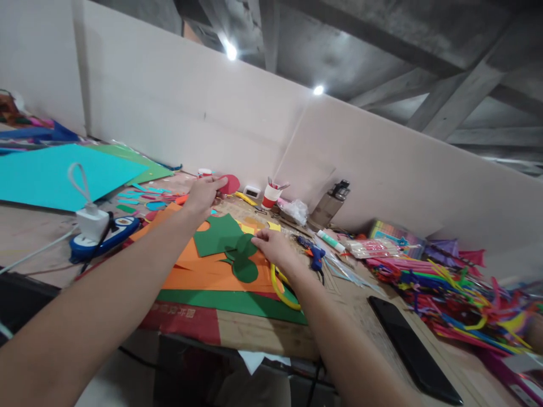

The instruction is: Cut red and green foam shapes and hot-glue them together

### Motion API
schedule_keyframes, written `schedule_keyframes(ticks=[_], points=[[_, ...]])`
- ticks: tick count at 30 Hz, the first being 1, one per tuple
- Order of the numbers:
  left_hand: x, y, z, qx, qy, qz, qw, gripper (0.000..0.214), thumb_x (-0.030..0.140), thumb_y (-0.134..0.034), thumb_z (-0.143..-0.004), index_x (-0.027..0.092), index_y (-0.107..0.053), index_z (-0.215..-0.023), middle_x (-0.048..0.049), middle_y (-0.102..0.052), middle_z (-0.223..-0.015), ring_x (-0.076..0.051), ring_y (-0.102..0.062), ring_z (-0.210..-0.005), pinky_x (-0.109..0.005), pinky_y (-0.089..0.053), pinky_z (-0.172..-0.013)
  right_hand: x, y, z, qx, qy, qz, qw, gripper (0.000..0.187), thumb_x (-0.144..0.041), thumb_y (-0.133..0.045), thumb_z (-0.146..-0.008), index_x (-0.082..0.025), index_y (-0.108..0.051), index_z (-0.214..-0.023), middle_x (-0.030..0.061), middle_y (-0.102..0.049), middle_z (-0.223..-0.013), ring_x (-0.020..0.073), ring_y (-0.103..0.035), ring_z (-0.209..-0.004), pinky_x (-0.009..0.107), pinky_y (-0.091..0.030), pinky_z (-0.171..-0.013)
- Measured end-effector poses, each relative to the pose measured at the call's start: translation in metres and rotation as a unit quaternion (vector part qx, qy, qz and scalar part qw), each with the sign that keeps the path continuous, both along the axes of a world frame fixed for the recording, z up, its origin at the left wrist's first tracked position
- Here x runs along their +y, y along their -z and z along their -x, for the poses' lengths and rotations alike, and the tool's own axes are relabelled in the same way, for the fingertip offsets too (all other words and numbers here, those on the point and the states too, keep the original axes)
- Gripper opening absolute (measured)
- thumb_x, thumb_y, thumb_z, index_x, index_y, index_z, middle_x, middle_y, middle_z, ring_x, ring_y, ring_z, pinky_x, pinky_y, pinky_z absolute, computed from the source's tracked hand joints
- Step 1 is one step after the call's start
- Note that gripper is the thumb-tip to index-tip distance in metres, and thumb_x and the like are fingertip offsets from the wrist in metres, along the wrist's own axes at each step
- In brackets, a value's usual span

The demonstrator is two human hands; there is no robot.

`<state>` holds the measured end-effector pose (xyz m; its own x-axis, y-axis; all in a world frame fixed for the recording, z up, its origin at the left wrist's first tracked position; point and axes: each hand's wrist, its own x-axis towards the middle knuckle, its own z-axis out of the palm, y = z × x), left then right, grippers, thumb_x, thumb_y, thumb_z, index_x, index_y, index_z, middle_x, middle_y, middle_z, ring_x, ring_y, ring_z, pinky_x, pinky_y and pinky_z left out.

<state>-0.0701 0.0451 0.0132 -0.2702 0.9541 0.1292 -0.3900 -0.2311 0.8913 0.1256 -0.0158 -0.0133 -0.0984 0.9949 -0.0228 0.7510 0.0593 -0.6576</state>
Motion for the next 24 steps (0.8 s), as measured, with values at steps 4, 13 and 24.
schedule_keyframes(ticks=[4, 13, 24], points=[[0.002, 0.000, 0.002, -0.058, -0.013, 0.003, 0.998, 0.015, 0.016, -0.065, -0.071, 0.014, -0.054, -0.062, 0.0023, -0.054, -0.049, -0.005, -0.042, -0.038, -0.017, -0.023, -0.037, 0.020, -0.008, 0.020, -0.092, 0.007, 0.018, 0.996, 0.010, -0.024, -0.062, -0.079, -0.018, -0.070, -0.079, 0.0005, -0.064, -0.067, 0.0135, -0.057, -0.064, 0.023, -0.037, -0.057], [0.001, 0.001, 0.000, -0.047, 0.015, 0.006, 0.999, 0.016, 0.019, -0.069, -0.068, 0.014, -0.054, -0.062, 0.0021, -0.054, -0.049, -0.006, -0.043, -0.038, -0.017, -0.021, -0.036, 0.047, 0.001, 0.047, -0.194, -0.004, 0.053, 0.980, 0.014, -0.024, -0.069, -0.075, -0.020, -0.076, -0.087, 0.0052, -0.074, -0.085, 0.0180, -0.067, -0.079, 0.023, -0.044, -0.064], [0.010, 0.016, -0.004, -0.006, -0.010, -0.003, 1.000, 0.016, 0.025, -0.067, -0.070, 0.016, -0.055, -0.067, 0.0035, -0.054, -0.050, -0.007, -0.044, -0.040, -0.019, -0.026, -0.040, 0.058, 0.006, 0.046, -0.164, -0.014, 0.034, 0.986, 0.011, -0.031, -0.077, -0.068, -0.023, -0.074, -0.075, 0.0030, -0.068, -0.064, 0.0189, -0.064, -0.065, 0.025, -0.044, -0.058]])
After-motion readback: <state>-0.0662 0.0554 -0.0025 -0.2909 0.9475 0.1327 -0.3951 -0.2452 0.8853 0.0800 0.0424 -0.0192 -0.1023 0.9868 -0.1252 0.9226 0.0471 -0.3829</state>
